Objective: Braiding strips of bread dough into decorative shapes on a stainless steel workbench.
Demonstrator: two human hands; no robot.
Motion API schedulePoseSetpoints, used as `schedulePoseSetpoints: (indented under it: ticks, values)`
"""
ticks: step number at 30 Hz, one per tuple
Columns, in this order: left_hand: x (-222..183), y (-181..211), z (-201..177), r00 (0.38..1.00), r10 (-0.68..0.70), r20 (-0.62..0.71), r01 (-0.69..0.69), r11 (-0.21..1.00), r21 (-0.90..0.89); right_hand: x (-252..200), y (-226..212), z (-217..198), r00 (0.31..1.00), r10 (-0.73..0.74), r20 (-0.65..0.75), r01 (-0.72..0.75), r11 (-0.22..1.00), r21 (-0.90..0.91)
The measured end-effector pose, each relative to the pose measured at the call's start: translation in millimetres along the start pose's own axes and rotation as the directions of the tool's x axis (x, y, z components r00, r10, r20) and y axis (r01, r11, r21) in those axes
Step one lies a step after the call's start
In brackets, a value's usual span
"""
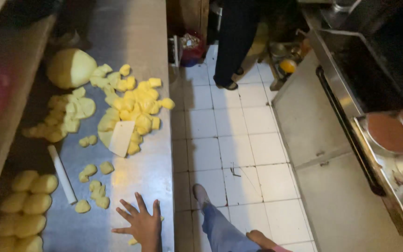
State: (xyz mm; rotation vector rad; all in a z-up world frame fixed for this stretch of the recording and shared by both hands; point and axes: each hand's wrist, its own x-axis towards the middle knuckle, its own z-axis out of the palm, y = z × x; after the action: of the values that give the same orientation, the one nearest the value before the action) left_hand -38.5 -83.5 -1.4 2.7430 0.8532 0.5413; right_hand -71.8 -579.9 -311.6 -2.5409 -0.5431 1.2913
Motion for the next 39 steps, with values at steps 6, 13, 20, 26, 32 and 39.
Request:
schedulePoseSetpoints:
  ticks: [6, 13, 20, 26, 32, 39]
  values:
    - [63.0, 12.9, 20.1, 0.996, -0.086, -0.03, 0.085, 0.996, -0.016, 82.5, -14.5, -83.6, 0.992, 0.095, 0.081, -0.095, 0.995, -0.005]
    - [102.2, -32.7, 82.9, 0.983, 0.068, -0.17, -0.054, 0.995, 0.085, 147.9, -64.7, -217.4, 0.981, 0.035, -0.19, 0.047, 0.911, 0.409]
    - [189.4, 16.6, 91.3, 0.941, 0.05, -0.336, -0.095, 0.988, -0.119, 158.2, -110.8, -300.2, 0.799, -0.372, -0.473, 0.487, 0.861, 0.145]
    - [139.8, -8.7, 54.5, 0.923, -0.053, -0.381, -0.036, 0.974, -0.223, 88.7, -243.8, -340.2, 0.54, -0.696, -0.472, 0.756, 0.649, -0.091]
    - [29.2, -23.2, 4.0, 0.938, -0.195, -0.286, 0.117, 0.956, -0.27, 60.0, -394.5, -254.8, 0.3, -0.91, -0.286, 0.897, 0.371, -0.239]
    - [-35.6, -31.8, -15.0, 0.976, -0.216, 0.039, 0.207, 0.965, 0.163, -5.0, -414.8, -237.1, 0.25, -0.967, -0.056, 0.839, 0.245, -0.487]
